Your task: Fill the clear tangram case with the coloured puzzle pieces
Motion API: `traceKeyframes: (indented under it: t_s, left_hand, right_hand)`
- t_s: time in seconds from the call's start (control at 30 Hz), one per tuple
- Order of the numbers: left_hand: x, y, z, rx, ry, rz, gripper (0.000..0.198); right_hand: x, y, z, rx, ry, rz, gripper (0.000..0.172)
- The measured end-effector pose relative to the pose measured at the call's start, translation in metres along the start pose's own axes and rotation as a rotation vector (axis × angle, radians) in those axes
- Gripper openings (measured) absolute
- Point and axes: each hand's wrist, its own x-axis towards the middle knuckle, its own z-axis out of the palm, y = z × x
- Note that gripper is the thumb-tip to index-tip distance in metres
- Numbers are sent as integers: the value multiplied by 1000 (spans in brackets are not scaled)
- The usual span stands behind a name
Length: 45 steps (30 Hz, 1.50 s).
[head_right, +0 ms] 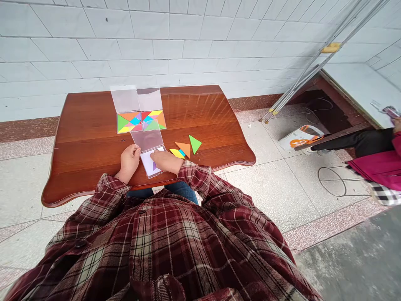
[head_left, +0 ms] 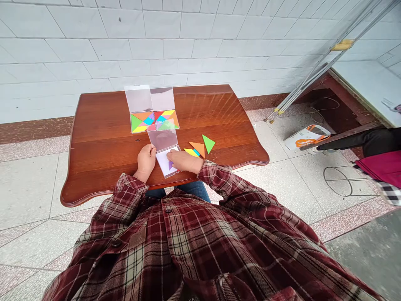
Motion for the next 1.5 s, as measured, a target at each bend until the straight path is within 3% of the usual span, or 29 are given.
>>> traceKeyframes:
  t_s: [0.23, 0.4, 0.53, 0.7, 0.8, 0.9, 0.97, 1.0, 1.1, 1.17, 1.27, 1.5]
  left_hand:
    - [0, 2, -1, -8, 2, -7, 12]
    - [-1, 4, -2, -10, -2, -10, 11]
    - [-1, 4, -2, -7, -6, -15, 11]
    - [0, 0, 0, 12, -7, 1, 13]
    - [1, -2, 1, 1, -1, 10, 12]
    - [1, -2, 2, -15, 2, 19, 12]
    - [1, -2, 2, -20, 2, 25, 13]
    - [1, -2, 2, -22, 3, 25, 13]
    - [0, 1, 1, -16, 4, 19, 12]
    - [-1, 3, -1, -4, -3, 10, 11]
    - [-2, 6, -2, 7, -17, 6, 11]
    - [-3, 7, -3, 31, -33, 6, 13]
  right_hand:
    - [0, 3, 1, 119, -7, -64, 19]
    - [-3, 31, 5, 351, 219, -30, 9]
    - [-21, 78, 12, 502, 435, 250, 10]
    - [-43, 133, 31, 528, 463, 552, 19]
    - [-50, 141, 37, 464, 407, 633, 19]
    - [-52, 123, 32, 317, 456, 695, 25]
    - [-52, 102, 25, 248, 494, 612, 28]
    - [-51, 90, 21, 235, 474, 500, 28]
    - [-46, 59, 13, 208, 258, 60, 31]
    - [-42, 44, 10, 138, 103, -96, 32]
    - [-36, 36, 6, -13, -30, -126, 34]
    - [-20, 35, -6, -182, -191, -199, 35]
